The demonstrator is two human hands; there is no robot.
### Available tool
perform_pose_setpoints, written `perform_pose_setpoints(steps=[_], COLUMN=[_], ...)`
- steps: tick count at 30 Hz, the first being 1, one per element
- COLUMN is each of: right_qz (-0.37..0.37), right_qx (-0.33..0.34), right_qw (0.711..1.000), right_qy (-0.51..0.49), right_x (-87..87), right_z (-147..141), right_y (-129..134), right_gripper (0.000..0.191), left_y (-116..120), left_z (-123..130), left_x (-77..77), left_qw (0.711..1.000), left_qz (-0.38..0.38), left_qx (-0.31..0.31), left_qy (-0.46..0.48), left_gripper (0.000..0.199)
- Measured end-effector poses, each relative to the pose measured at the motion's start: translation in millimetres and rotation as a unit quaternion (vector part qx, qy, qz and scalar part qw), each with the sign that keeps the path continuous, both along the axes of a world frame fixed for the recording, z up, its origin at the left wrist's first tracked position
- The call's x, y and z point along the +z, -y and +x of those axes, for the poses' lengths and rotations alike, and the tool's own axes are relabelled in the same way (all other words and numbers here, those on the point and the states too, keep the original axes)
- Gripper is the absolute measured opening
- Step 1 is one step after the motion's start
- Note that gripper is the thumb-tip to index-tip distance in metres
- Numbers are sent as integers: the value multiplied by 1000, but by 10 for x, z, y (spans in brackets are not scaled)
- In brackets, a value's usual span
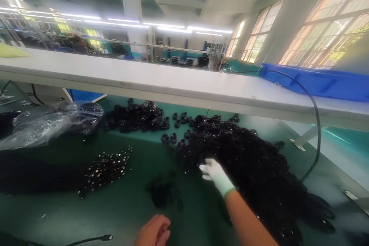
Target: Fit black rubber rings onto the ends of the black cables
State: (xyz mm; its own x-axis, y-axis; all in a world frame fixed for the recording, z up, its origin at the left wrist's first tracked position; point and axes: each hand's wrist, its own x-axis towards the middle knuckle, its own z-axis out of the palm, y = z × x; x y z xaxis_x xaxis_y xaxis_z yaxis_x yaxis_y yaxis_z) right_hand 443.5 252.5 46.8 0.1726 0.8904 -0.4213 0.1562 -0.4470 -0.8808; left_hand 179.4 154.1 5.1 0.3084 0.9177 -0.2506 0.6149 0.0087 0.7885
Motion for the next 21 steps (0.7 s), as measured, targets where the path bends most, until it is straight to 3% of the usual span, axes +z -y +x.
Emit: perform_pose_setpoints(steps=[4, 8, 12, 21], right_qz=[11, 4, 15, 45], right_qx=[71, 105, 98, 117], right_qw=[977, 942, 928, 907], right_qy=[-201, -318, -360, -401], right_x=[179, 319, 402, 460], right_z=[-193, -523, -724, -788], right_y=[310, 538, 656, 769], right_gripper=[70, 64, 52, 45], left_y=[-651, -1098, -1140, -972], left_z=[182, 434, 468, 480], left_x=[393, 656, 706, 666], left_qw=[993, 980, 973, 971], left_qz=[70, 125, 142, 179], left_qx=[6, -90, -148, -139], left_qy=[91, 128, 110, 78], left_gripper=[25, 42, 43, 44])
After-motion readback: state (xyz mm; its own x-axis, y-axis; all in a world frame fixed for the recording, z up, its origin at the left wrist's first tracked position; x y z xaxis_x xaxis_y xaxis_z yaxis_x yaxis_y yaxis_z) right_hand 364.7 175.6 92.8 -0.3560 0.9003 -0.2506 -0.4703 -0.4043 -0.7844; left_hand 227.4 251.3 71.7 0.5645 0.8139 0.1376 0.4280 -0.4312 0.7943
